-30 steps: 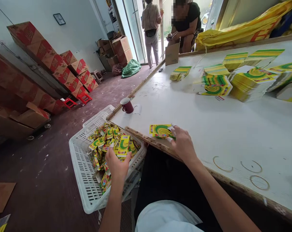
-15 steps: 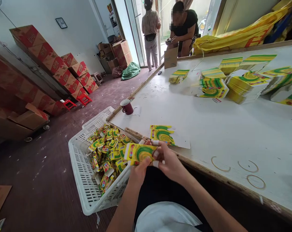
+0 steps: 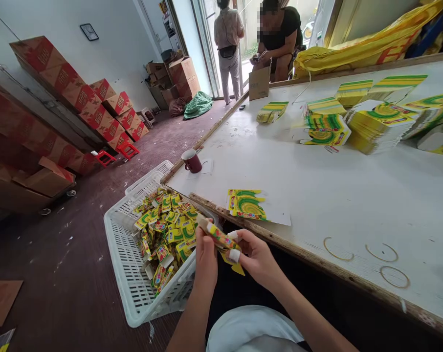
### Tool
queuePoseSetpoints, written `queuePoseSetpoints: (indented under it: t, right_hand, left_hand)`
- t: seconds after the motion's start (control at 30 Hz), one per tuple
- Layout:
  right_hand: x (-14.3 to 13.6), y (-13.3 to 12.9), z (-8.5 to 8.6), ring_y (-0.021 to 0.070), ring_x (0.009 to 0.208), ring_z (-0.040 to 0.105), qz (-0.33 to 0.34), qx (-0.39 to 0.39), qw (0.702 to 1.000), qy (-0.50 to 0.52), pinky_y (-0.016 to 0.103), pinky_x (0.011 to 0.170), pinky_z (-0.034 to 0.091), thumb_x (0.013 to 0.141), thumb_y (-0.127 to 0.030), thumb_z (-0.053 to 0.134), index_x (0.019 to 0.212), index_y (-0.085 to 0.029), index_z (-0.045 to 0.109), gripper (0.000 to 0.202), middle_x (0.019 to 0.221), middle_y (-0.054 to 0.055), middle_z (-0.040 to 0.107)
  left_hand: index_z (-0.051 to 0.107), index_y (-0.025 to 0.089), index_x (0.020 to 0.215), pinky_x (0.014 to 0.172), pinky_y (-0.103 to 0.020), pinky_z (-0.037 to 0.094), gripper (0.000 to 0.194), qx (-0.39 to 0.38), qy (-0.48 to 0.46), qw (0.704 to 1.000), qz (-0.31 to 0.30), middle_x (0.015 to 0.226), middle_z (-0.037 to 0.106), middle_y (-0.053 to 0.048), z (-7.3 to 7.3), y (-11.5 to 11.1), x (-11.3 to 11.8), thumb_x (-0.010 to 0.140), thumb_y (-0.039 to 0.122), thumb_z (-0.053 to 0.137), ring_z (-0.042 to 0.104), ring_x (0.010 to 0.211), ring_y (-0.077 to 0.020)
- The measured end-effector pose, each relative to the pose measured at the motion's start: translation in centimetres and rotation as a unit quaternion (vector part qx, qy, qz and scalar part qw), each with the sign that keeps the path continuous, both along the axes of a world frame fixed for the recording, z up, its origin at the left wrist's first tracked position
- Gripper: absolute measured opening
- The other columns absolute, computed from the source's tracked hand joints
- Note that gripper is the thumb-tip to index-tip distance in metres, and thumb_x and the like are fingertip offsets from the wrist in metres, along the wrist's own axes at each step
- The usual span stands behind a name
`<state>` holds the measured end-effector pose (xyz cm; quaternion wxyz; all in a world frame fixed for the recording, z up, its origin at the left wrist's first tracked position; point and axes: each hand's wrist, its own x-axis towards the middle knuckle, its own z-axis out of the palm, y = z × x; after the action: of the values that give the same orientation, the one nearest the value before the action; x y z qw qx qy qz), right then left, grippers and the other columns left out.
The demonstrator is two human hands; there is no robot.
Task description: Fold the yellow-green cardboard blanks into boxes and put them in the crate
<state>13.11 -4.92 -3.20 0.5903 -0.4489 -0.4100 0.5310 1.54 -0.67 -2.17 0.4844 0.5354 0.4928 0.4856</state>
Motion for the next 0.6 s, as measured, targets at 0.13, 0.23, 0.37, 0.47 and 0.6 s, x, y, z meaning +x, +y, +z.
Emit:
queuePoseSetpoints:
  t: [0.13, 0.23, 0.37, 0.47, 0.6]
  right_hand:
    - [1.7, 0.1, 0.3, 0.0138, 0.059, 0.056, -0.02, 0.021, 1.0, -0.011, 0.028, 0.056, 0.048, 0.073, -0.038, 0.075, 0.074, -0.021, 0.064, 0.021, 0.068, -0.002, 0.062]
    - [3.4, 0.1, 0.7, 0.0146, 0.061, 0.055, -0.102, 0.106, 0.977, -0.154, 0.027, 0.053, 0.045, 0.081, -0.03, 0.068, 0.076, -0.023, 0.071, 0.01, 0.07, 0.0, 0.061]
    - [4.9, -0.3, 1.7, 0.0183, 0.072, 0.058, -0.171, 0.229, 0.877, -0.387, 0.034, 0.069, 0.048, 0.092, -0.017, 0.052, 0.082, -0.029, 0.076, 0.028, 0.074, 0.003, 0.065]
    - [4.5, -0.7, 2.4, 0.0197, 0.082, 0.06, -0.117, 0.303, 0.832, -0.45, 0.041, 0.091, 0.047, 0.094, -0.014, 0.052, 0.089, -0.035, 0.075, 0.031, 0.077, 0.001, 0.068]
    - [3.1, -1.2, 2.2, 0.0294, 0.127, 0.051, -0.222, 0.244, 0.876, -0.352, 0.054, 0.113, 0.034, 0.088, -0.024, 0.063, 0.129, -0.036, 0.059, 0.043, 0.126, 0.007, 0.063]
  left_hand:
    - [0.068, 0.018, 0.084, 0.075, -0.032, 0.058, 0.052, -0.017, -0.045, 0.999, 0.0, 0.084, 0.073, -0.005, -0.1, 0.6, -1.1, 0.071, 0.068, 0.07, 0.069, 0.078, -0.0192]
    - [0.072, 0.017, 0.095, 0.089, -0.037, 0.056, 0.056, 0.002, -0.036, 0.999, -0.03, 0.101, 0.076, -0.01, 1.4, 1.5, -2.8, 0.077, 0.069, 0.063, 0.07, 0.102, -0.0264]
    - [0.058, 0.022, 0.129, 0.107, -0.043, 0.044, 0.072, 0.096, 0.072, 0.986, -0.119, 0.139, 0.059, -0.013, 5.1, 2.0, -4.8, 0.078, 0.073, 0.059, 0.052, 0.133, -0.0303]
    - [0.055, 0.024, 0.13, 0.107, -0.044, 0.044, 0.078, 0.09, 0.238, 0.934, -0.252, 0.135, 0.062, -0.012, 6.5, 1.4, -4.1, 0.062, 0.05, 0.085, 0.056, 0.126, -0.0325]
    - [0.053, 0.022, 0.119, 0.083, -0.038, 0.055, 0.064, 0.055, 0.32, 0.907, -0.27, 0.106, 0.07, -0.005, 5.2, 0.4, -1.6, 0.063, 0.03, 0.083, 0.067, 0.095, -0.0258]
